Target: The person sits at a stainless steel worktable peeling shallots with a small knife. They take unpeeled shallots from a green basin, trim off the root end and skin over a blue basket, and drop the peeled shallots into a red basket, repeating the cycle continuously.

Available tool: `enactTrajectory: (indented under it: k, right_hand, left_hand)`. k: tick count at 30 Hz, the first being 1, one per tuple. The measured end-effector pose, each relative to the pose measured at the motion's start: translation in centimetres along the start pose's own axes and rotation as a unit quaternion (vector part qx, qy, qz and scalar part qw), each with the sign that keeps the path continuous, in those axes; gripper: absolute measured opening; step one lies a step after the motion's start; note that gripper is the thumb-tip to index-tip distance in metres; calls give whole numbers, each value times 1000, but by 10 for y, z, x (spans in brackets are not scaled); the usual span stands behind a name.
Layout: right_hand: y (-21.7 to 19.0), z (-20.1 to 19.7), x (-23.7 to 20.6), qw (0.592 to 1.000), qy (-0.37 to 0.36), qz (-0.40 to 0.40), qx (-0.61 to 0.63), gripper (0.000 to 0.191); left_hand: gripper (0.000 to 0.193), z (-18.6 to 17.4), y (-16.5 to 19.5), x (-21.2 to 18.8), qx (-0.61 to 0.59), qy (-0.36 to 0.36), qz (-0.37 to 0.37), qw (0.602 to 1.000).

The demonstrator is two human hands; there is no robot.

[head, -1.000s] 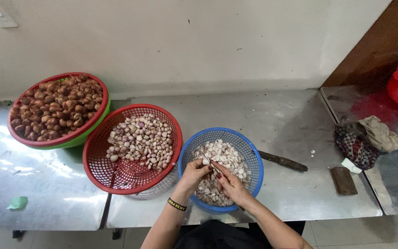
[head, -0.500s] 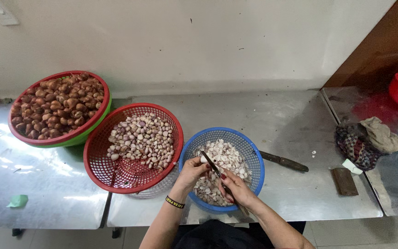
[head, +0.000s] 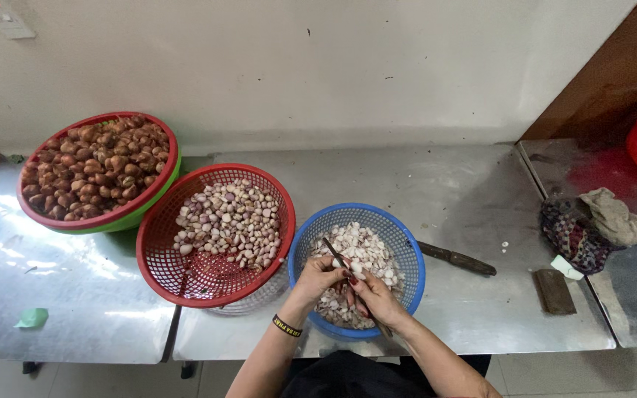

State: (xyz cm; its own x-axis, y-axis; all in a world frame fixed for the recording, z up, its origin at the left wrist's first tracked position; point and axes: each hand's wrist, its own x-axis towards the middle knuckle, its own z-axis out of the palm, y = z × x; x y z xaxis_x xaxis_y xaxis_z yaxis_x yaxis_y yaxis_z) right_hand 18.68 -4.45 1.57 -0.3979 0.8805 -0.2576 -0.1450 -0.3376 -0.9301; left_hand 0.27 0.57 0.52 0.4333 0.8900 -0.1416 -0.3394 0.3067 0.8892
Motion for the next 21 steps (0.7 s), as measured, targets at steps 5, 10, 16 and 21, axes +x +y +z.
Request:
enactTrajectory:
  k: [5,10,16,21]
  right_hand:
    - [-2,-5,-5,999,-5,31,38,38]
    - [-12,-16,-21,994,-89,23,52,54]
    - [-20,-15,-27,991,-89,54,79,38]
    - [-21,-15,-22,998,-53,41,0,60]
  left_hand:
    - [15,-3,0,1,-18,28,-14,999]
    - [14,-15,7,2,-15,-8,25,1000]
    - [11,-17,15,4,4,-60,0,998]
    - [6,-12,16,4,55,-77,-5,995]
